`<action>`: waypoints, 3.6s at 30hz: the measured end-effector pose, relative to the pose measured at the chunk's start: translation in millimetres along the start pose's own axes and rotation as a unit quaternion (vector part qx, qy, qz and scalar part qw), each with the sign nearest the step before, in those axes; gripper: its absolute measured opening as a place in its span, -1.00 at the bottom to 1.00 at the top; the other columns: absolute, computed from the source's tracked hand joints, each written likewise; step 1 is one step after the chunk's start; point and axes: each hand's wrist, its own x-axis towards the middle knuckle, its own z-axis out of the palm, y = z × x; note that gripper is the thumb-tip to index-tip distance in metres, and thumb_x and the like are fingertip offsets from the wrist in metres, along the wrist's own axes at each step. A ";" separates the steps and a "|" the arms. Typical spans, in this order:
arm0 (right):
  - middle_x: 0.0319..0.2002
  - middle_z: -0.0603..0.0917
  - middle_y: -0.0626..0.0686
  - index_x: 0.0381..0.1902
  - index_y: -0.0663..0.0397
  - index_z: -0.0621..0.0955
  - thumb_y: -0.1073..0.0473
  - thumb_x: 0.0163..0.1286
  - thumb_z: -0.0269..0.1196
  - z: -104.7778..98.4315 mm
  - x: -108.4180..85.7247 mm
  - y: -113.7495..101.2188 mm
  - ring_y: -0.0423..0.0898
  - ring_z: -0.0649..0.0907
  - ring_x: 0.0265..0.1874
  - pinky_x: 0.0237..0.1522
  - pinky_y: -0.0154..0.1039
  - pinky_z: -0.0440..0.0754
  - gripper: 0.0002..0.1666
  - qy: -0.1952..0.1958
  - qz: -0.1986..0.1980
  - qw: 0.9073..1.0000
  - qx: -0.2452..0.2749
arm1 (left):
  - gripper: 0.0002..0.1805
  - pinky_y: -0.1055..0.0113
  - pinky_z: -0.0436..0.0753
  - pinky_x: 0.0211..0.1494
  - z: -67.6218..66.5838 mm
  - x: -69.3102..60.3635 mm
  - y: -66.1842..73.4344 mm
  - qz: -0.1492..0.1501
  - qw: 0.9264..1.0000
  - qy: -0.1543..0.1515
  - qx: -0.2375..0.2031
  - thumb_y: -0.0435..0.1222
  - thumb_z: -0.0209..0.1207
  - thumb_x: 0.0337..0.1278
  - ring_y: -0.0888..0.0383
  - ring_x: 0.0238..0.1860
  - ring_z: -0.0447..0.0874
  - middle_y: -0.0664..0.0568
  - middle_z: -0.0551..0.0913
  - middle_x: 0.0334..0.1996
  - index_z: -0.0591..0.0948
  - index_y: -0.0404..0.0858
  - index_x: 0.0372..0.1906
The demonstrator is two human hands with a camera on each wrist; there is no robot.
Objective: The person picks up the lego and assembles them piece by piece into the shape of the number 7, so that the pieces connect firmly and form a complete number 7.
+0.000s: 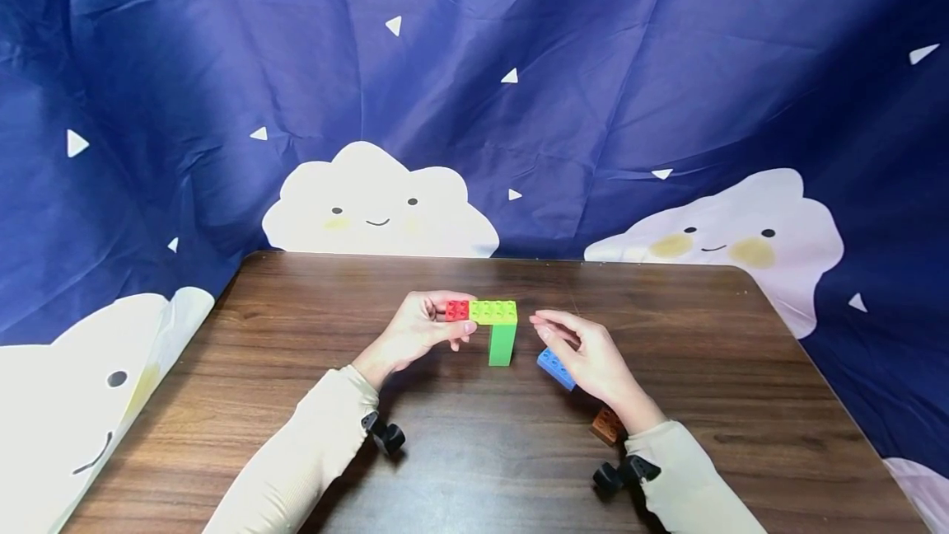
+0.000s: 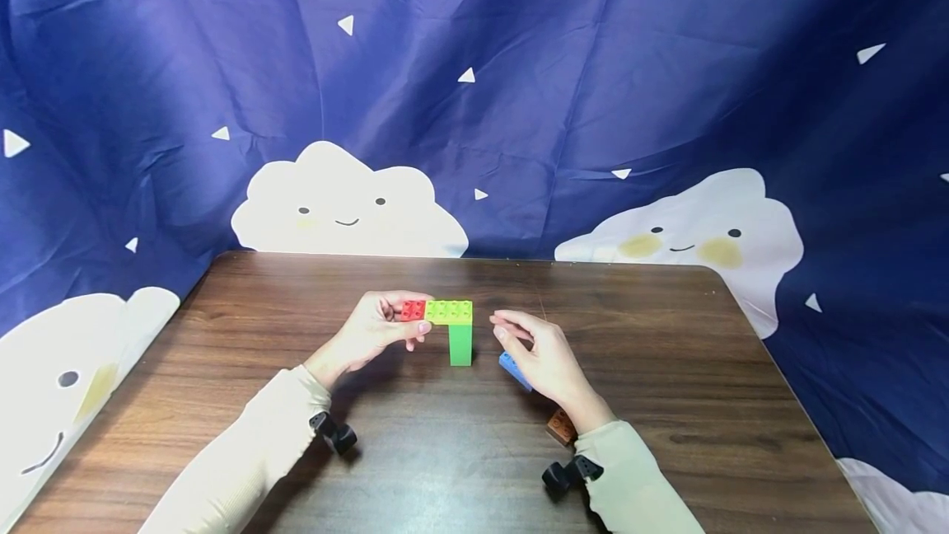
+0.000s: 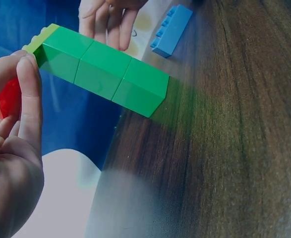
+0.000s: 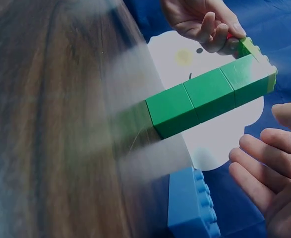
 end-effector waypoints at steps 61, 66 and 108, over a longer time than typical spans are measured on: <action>0.12 0.81 0.27 0.15 0.27 0.76 0.24 0.33 0.54 -9.9 -39.6 16.0 0.23 0.79 0.10 0.15 0.21 0.77 -0.55 -0.016 0.043 0.973 -0.227 | -0.52 0.38 0.79 -0.32 1.1 -0.8 -0.2 -0.001 1.000 0.005 -0.024 -0.62 0.30 0.29 0.14 -0.37 0.78 0.16 0.85 -0.28 0.56 -0.65 0.29; 0.14 0.80 0.28 0.16 0.27 0.75 0.26 0.36 0.50 -10.7 -39.8 15.1 0.25 0.78 0.13 0.17 0.23 0.75 -0.57 -0.013 0.049 0.973 -0.226 | -0.51 0.39 0.78 -0.33 1.6 -0.2 -1.7 -0.004 0.999 0.005 -0.032 -0.63 0.29 0.28 0.14 -0.38 0.78 0.16 0.85 -0.28 0.55 -0.66 0.29; 0.14 0.81 0.14 0.18 0.15 0.78 0.31 0.39 0.49 -26.6 -31.2 -3.8 0.07 0.79 0.03 -0.02 -0.03 0.79 -0.60 0.013 -0.024 0.985 -0.168 | -0.53 0.37 0.78 -0.33 2.3 -1.3 1.7 -0.004 1.000 0.004 -0.020 -0.60 0.30 0.31 0.13 -0.38 0.79 0.16 0.85 -0.30 0.57 -0.64 0.29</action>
